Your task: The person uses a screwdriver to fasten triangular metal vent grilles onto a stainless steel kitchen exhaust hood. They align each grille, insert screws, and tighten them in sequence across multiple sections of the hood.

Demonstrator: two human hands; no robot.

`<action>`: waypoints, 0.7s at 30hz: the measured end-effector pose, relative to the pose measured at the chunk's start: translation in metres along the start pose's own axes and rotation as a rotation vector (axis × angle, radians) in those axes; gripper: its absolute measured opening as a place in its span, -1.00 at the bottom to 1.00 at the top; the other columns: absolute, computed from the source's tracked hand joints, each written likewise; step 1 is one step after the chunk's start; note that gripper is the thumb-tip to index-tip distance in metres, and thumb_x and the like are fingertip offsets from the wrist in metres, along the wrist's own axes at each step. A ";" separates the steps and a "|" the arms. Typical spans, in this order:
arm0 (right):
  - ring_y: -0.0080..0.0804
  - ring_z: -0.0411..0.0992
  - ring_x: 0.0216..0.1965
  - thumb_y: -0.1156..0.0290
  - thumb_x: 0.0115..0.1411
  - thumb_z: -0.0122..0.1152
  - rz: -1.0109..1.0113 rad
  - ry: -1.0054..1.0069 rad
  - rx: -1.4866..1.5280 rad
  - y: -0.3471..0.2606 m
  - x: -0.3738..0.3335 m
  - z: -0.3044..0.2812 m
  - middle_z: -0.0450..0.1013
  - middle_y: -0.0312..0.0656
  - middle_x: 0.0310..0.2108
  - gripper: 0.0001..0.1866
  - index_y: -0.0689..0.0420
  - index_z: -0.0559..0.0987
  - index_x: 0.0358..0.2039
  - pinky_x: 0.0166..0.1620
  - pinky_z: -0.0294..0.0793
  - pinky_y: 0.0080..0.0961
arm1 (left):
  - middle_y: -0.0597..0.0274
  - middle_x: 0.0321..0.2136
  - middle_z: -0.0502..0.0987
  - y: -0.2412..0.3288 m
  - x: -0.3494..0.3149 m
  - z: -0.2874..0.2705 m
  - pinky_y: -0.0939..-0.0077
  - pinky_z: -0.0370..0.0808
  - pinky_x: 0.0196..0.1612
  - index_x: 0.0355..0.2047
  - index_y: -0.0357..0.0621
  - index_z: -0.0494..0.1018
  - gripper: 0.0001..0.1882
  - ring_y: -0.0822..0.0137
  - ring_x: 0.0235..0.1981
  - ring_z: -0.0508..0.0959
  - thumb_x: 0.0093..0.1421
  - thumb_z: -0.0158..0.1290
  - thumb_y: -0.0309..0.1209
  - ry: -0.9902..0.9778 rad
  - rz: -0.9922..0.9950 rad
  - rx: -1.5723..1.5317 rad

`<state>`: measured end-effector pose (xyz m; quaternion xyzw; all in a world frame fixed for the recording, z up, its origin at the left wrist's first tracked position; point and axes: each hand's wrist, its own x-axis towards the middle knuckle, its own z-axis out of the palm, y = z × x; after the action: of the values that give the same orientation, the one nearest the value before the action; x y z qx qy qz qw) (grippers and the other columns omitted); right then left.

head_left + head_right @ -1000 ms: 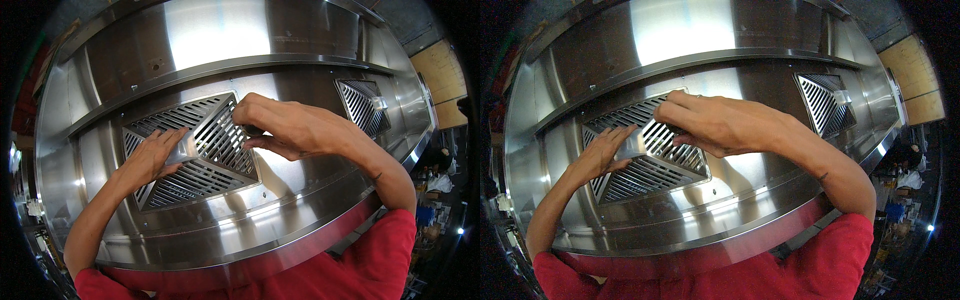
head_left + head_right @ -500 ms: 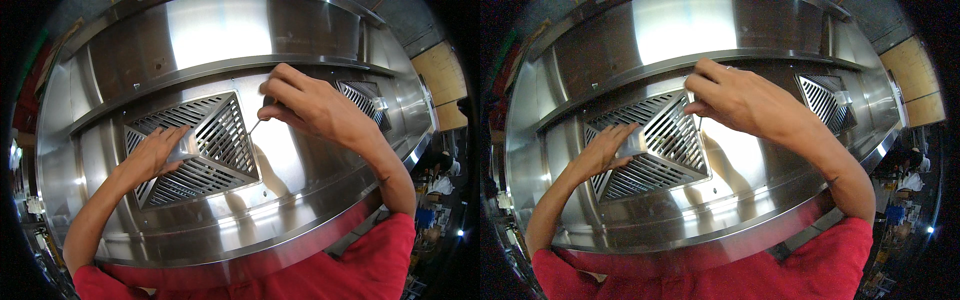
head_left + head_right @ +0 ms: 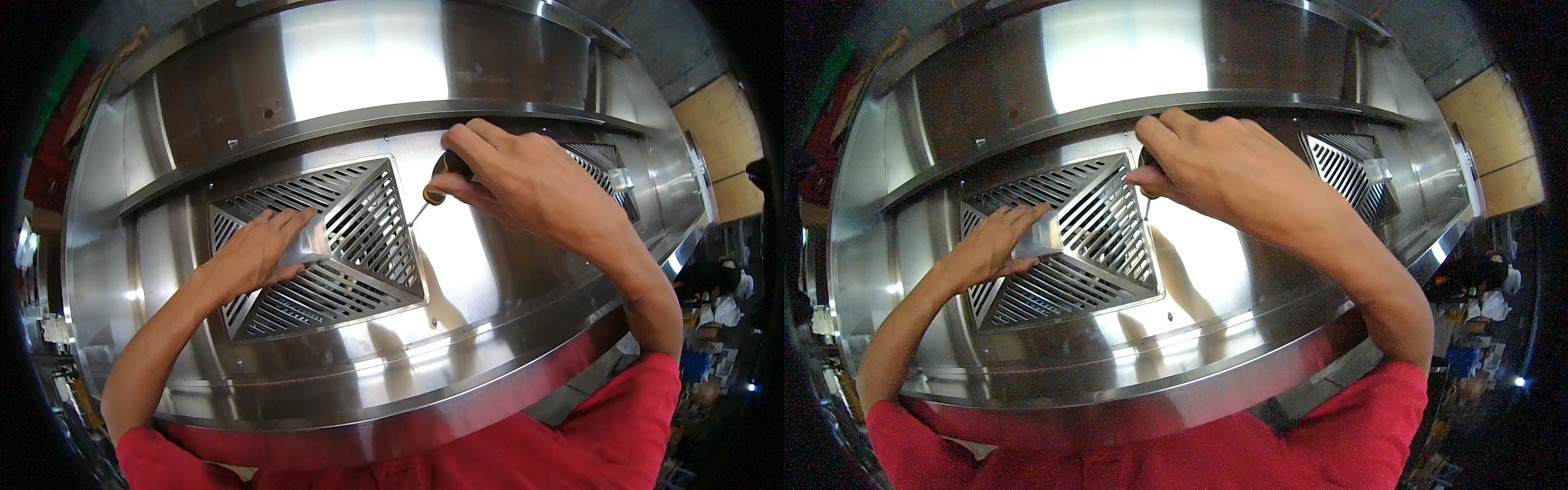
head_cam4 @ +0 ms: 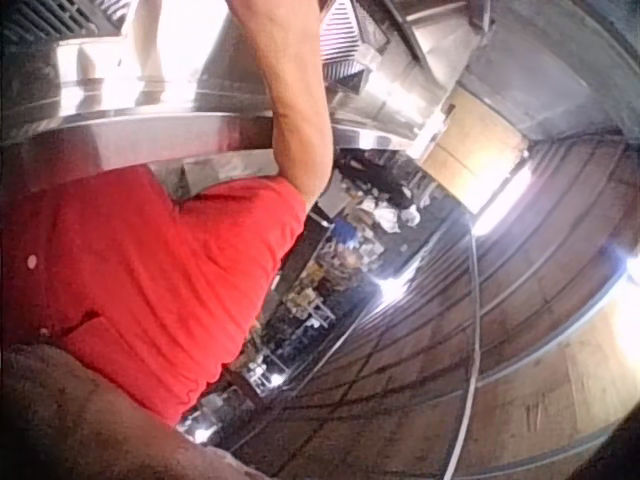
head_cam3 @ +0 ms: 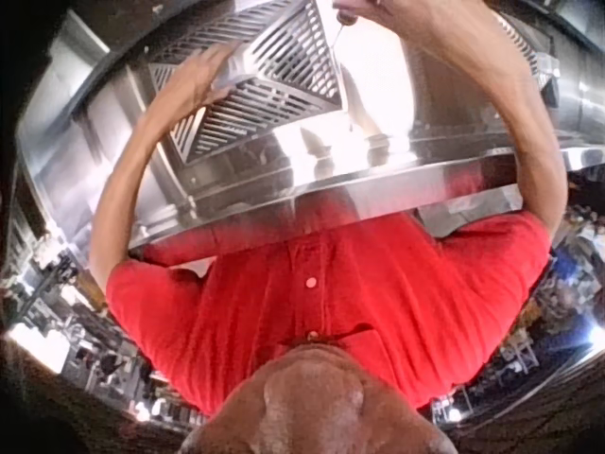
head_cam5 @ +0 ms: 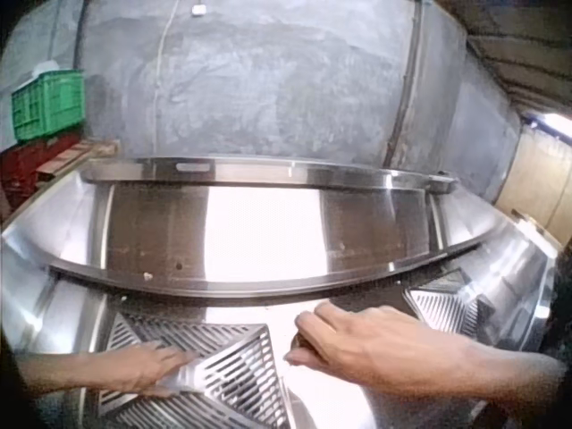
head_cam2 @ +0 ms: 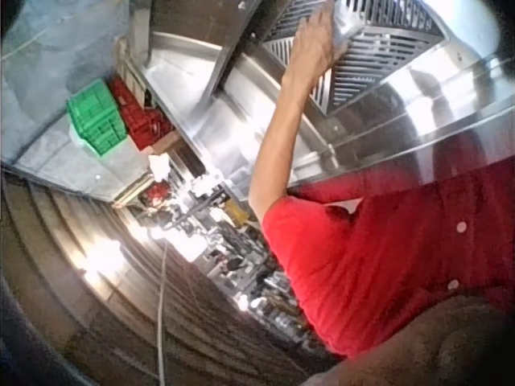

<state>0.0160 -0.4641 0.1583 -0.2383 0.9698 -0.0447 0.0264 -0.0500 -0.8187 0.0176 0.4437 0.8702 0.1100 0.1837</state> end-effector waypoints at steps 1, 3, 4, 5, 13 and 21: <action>0.03 0.69 -0.25 -0.10 0.47 0.15 0.061 -0.019 -0.091 -0.004 0.005 0.002 0.54 0.06 -0.21 -0.44 0.28 0.54 -0.12 -0.33 0.67 -0.17 | -0.17 0.21 0.50 -0.001 0.000 0.000 -0.01 0.48 0.31 0.51 -0.23 0.16 0.01 -0.18 0.16 0.53 0.14 0.44 -0.30 0.008 0.015 0.009; -0.03 0.68 -0.37 -0.21 0.49 0.07 0.144 -0.015 -0.205 -0.007 0.008 0.006 0.55 0.03 -0.35 -0.34 0.27 0.58 -0.27 -0.43 0.63 -0.25 | -0.17 0.22 0.49 0.002 0.002 -0.004 -0.02 0.48 0.31 0.51 -0.23 0.16 0.01 -0.18 0.16 0.53 0.14 0.44 -0.30 -0.021 -0.008 -0.020; -0.01 0.68 -0.34 -0.19 0.49 0.08 0.082 0.036 -0.205 -0.005 0.006 0.006 0.55 0.04 -0.31 -0.36 0.27 0.58 -0.23 -0.39 0.65 -0.23 | -0.18 0.22 0.49 0.004 0.003 -0.006 -0.02 0.48 0.30 0.51 -0.23 0.16 0.01 -0.18 0.16 0.53 0.14 0.44 -0.30 -0.037 -0.020 -0.034; 0.00 0.68 -0.31 -0.17 0.50 0.08 0.007 0.084 -0.204 -0.004 0.005 0.006 0.55 0.05 -0.27 -0.38 0.27 0.57 -0.20 -0.36 0.66 -0.21 | -0.18 0.23 0.48 0.005 0.001 -0.007 -0.02 0.48 0.32 0.51 -0.23 0.16 0.01 -0.19 0.19 0.52 0.14 0.44 -0.26 -0.039 -0.022 -0.023; 0.08 0.64 -0.37 -0.11 0.50 0.11 -0.068 0.004 -0.005 -0.001 0.001 0.002 0.59 0.05 -0.38 -0.45 0.25 0.49 -0.12 -0.36 0.63 -0.12 | -0.19 0.25 0.47 0.022 0.014 -0.019 -0.02 0.47 0.37 0.48 -0.23 0.21 0.07 -0.17 0.29 0.50 0.14 0.46 0.04 0.156 0.057 0.016; 0.08 0.65 -0.46 -0.18 0.47 0.13 0.113 0.014 -0.114 -0.015 0.001 0.002 0.62 0.05 -0.46 -0.38 0.27 0.53 -0.10 -0.39 0.63 -0.12 | -0.17 0.12 0.58 0.100 0.104 -0.038 -0.03 0.60 0.17 0.31 -0.24 0.33 -0.26 -0.06 0.15 0.62 0.29 0.38 -0.13 0.277 0.153 -0.682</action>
<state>0.0226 -0.4777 0.1580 -0.1840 0.9828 0.0105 0.0088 -0.0487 -0.6770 0.0645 0.4016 0.7646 0.4658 0.1928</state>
